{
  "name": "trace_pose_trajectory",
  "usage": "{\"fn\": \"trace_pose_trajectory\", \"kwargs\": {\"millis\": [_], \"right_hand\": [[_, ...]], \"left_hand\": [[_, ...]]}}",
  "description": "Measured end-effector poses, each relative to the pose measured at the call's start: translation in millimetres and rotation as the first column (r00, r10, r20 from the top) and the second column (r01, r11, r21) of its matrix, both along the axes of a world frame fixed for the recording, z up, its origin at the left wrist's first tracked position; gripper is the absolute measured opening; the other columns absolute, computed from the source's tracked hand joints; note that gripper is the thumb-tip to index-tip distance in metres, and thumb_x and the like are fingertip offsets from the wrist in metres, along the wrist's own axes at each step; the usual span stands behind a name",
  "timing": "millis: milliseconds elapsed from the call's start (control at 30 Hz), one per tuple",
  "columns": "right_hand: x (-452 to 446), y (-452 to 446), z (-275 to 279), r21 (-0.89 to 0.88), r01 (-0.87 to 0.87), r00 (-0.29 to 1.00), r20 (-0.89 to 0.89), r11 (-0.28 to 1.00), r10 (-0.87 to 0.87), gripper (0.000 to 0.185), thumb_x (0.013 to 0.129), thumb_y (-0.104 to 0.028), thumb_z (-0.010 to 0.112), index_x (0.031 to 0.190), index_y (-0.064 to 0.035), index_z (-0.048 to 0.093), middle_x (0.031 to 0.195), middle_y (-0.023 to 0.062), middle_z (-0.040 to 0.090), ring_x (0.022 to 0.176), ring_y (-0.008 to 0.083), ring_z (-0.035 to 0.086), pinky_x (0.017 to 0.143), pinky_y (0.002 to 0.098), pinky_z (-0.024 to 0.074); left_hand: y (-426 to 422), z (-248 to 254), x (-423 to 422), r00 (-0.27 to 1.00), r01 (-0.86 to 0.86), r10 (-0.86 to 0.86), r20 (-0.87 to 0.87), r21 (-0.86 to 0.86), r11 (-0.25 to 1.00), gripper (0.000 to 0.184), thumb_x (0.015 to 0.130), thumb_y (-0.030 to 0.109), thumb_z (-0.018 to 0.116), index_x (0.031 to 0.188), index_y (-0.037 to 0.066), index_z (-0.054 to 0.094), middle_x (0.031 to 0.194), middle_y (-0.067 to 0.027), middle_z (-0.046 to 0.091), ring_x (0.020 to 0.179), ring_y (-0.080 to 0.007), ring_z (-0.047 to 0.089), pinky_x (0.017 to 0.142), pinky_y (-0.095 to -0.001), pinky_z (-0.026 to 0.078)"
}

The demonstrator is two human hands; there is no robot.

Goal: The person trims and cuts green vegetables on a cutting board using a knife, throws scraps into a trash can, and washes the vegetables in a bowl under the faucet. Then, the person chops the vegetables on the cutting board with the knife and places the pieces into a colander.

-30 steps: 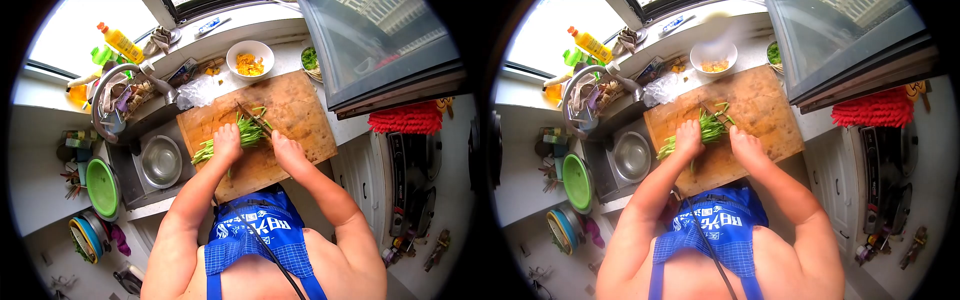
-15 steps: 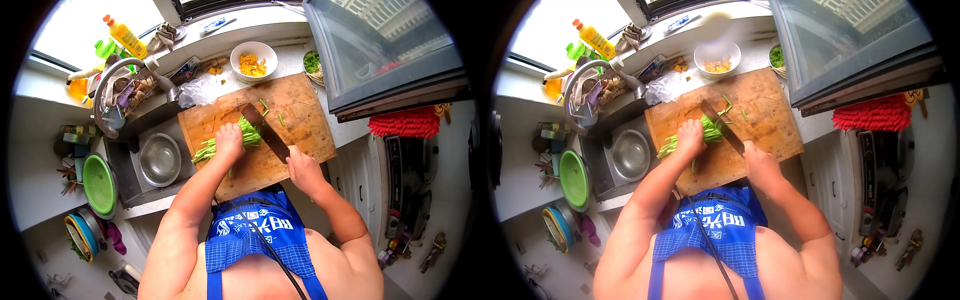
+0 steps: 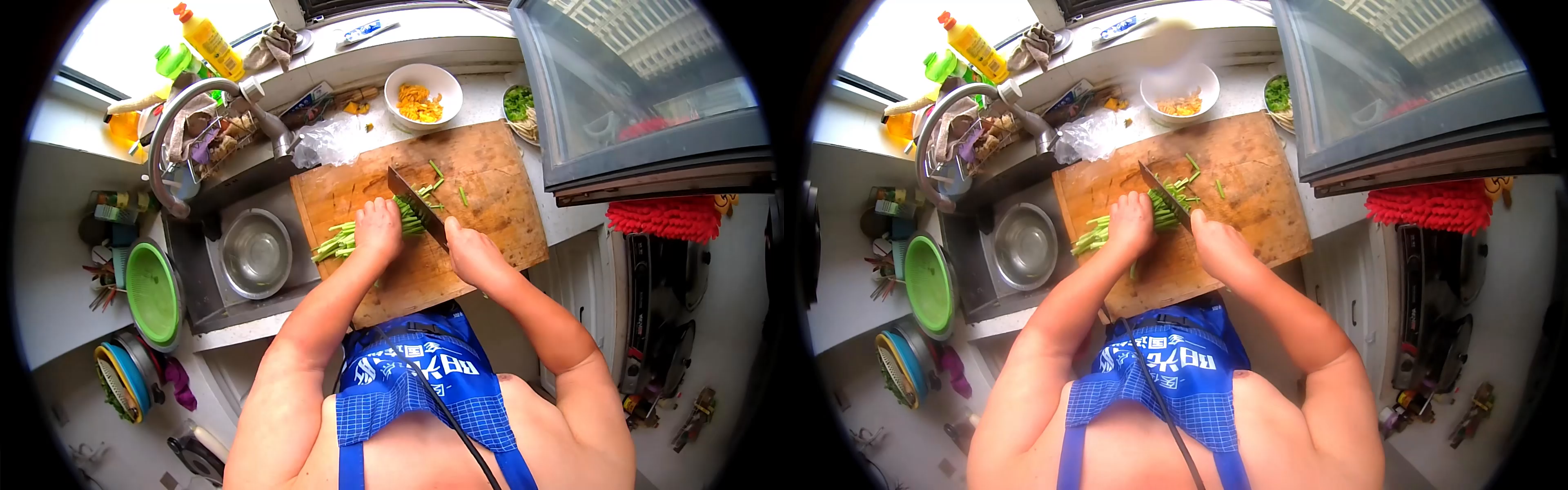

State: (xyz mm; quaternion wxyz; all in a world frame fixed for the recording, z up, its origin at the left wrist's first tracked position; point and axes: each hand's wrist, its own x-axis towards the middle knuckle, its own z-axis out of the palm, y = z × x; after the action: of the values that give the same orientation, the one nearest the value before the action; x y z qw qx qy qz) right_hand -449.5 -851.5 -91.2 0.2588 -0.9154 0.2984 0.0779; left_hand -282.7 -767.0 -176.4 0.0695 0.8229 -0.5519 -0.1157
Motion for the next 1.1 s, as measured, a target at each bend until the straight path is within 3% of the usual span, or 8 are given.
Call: {"fn": "trace_pose_trajectory", "kwargs": {"millis": [233, 467, 533, 567, 633, 733, 967, 1100], "right_hand": [[3, 19, -37, -0.100, 0.060, 0.997, -0.036, 0.993, -0.064, 0.021, 0.078, 0.000, 0.047, 0.097, -0.0022, 0.038, 0.079, 0.0219, 0.061, 0.071, 0.0431, 0.061, 0.064, 0.0507, 0.0494], [-3, 19, -51, -0.115, 0.150, 0.986, 0.087, 0.982, -0.140, 0.021, 0.079, -0.002, 0.049, 0.098, -0.0027, 0.039, 0.080, 0.0225, 0.062, 0.070, 0.0424, 0.061, 0.063, 0.0503, 0.0489], [-10, 13, -49, -0.089, 0.157, 0.985, 0.087, 0.984, -0.150, 0.020, 0.080, -0.003, 0.049, 0.098, -0.0026, 0.040, 0.079, 0.0232, 0.061, 0.070, 0.0426, 0.061, 0.062, 0.0509, 0.0479], [-12, 12, -41, -0.020, 0.192, 0.974, 0.124, 0.981, -0.188, 0.017, 0.084, -0.007, 0.049, 0.097, -0.0020, 0.040, 0.078, 0.0251, 0.060, 0.072, 0.0439, 0.059, 0.062, 0.0521, 0.0460], [-22, 12, -29, 0.052, 0.220, 0.963, 0.146, 0.974, -0.225, 0.017, 0.087, -0.011, 0.049, 0.097, -0.0015, 0.040, 0.076, 0.0270, 0.059, 0.073, 0.0452, 0.058, 0.063, 0.0533, 0.0441], [-31, 19, -19, 0.063, 0.273, 0.911, 0.302, 0.960, -0.279, 0.022, 0.086, -0.010, 0.052, 0.104, -0.0004, 0.043, 0.077, 0.0268, 0.059, 0.074, 0.0458, 0.056, 0.064, 0.0515, 0.0435], [-55, 43, 13, 0.053, 0.209, 0.917, 0.335, 0.977, -0.214, 0.021, 0.086, -0.010, 0.053, 0.104, -0.0011, 0.045, 0.074, 0.0244, 0.059, 0.072, 0.0445, 0.057, 0.062, 0.0503, 0.0443], [-50, 57, 20, 0.004, 0.142, 0.972, 0.188, 0.990, -0.141, 0.022, 0.086, -0.010, 0.053, 0.104, -0.0016, 0.044, 0.074, 0.0222, 0.059, 0.068, 0.0430, 0.057, 0.059, 0.0488, 0.0457]], "left_hand": [[1, 2, -2, 1.000, -0.012, 0.011, 0.012, 0.052, 0.999, 0.040, 0.064, 0.010, 0.067, 0.100, 0.003, 0.051, 0.099, -0.0124, 0.051, 0.095, -0.0283, 0.050, 0.081, -0.0390, 0.041], [7, 1, 1, 0.999, 0.027, -0.027, 0.031, 0.003, 1.000, 0.047, 0.064, 0.008, 0.064, 0.108, -0.002, 0.049, 0.099, -0.0142, 0.051, 0.093, -0.0299, 0.050, 0.078, -0.0407, 0.041], [6, 2, 2, 0.998, 0.007, -0.007, 0.059, -0.006, 1.000, 0.076, 0.063, 0.016, 0.069, 0.129, -0.004, 0.037, 0.103, -0.0146, 0.052, 0.096, -0.0305, 0.050, 0.087, -0.0443, 0.040], [5, 12, 4, 0.997, 0.004, -0.003, 0.081, -0.015, 1.000, 0.076, 0.063, 0.016, 0.069, 0.129, -0.004, 0.037, 0.103, -0.0146, 0.052, 0.096, -0.0305, 0.050, 0.087, -0.0443, 0.040], [4, 28, 2, 0.999, -0.018, 0.012, 0.031, 0.173, 0.985, 0.108, 0.059, 0.032, 0.077, 0.142, -0.003, 0.017, 0.110, -0.0150, 0.052, 0.104, -0.0310, 0.049, 0.097, -0.0497, 0.033], [11, 38, 4, 0.999, -0.040, 0.044, -0.023, 0.146, 0.988, 0.126, 0.052, 0.046, 0.082, 0.144, 0.000, 0.009, 0.117, -0.0146, 0.050, 0.113, -0.0306, 0.047, 0.105, -0.0532, 0.025], [23, 36, 7, 0.994, -0.108, 0.108, 0.009, 0.138, 0.985, 0.123, 0.051, 0.048, 0.082, 0.141, -0.003, 0.016, 0.120, -0.0126, 0.048, 0.117, -0.0291, 0.044, 0.108, -0.0541, 0.020], [24, 27, 1, 0.991, -0.126, 0.112, 0.077, 0.219, 0.967, 0.101, 0.054, 0.041, 0.080, 0.131, -0.001, 0.032, 0.119, -0.0113, 0.046, 0.118, -0.0275, 0.042, 0.108, -0.0540, 0.020]]}}
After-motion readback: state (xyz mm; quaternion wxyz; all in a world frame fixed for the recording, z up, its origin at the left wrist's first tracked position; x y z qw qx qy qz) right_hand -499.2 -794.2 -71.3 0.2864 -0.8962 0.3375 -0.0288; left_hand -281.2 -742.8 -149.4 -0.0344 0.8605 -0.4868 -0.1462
